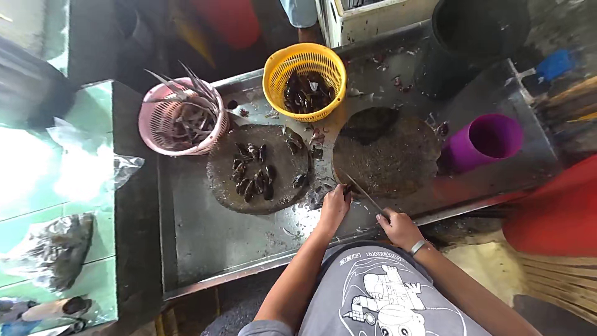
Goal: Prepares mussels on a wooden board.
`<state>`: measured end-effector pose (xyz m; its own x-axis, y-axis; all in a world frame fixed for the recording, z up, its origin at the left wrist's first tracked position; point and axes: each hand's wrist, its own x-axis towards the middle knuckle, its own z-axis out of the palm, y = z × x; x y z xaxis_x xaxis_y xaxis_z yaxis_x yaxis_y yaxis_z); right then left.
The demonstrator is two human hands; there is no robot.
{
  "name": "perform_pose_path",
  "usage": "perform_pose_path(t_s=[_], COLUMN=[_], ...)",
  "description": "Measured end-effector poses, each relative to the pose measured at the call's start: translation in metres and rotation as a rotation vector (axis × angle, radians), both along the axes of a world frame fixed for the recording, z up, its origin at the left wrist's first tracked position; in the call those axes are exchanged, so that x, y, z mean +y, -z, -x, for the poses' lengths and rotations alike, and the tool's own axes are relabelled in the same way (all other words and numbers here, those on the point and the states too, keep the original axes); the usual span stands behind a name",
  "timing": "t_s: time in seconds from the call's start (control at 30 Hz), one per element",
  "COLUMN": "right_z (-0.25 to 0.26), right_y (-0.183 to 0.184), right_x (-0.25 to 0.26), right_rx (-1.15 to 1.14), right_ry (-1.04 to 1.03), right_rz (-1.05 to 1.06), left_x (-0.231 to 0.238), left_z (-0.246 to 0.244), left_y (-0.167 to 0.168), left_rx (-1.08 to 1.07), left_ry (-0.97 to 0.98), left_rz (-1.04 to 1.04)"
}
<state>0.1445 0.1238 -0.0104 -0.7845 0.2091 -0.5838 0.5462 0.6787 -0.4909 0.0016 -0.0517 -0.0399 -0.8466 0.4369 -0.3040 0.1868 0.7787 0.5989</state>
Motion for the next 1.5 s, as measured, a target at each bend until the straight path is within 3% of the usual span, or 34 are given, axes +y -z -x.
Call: perform_pose_path(t_s=[0.1, 0.23, 0.33, 0.43, 0.67, 0.77, 1.1, 1.5], right_z=[0.0, -0.003, -0.002, 0.0, 0.022, 0.028, 0.045, 0.046], right_y=[-0.006, -0.014, -0.015, -0.015, -0.023, -0.025, -0.037, -0.024], right_x=[0.008, 0.033, 0.042, 0.043, 0.006, -0.009, -0.016, -0.022], right_rx=[0.055, 0.182, 0.254, 0.245, 0.085, 0.045, -0.103, 0.003], right_ry=[0.127, 0.444, 0.544, 0.464, 0.031, -0.117, -0.161, -0.17], right_rz=[0.149, 0.645, 0.82, 0.651, 0.008, -0.162, -0.293, -0.336], left_x=[0.005, 0.002, 0.002, 0.002, 0.01, 0.009, 0.011, 0.014], left_z=[0.008, 0.008, 0.007, 0.006, 0.005, 0.005, 0.0, 0.001], left_y=[-0.006, 0.0, -0.001, 0.002, -0.001, 0.001, 0.002, -0.006], left_rx=[-0.024, 0.061, 0.125, 0.186, 0.192, 0.237, 0.278, 0.228], left_ry=[0.028, 0.069, 0.082, 0.111, 0.135, 0.164, 0.138, 0.098], left_rz=[0.048, -0.027, -0.064, -0.046, 0.003, -0.001, 0.0, 0.014])
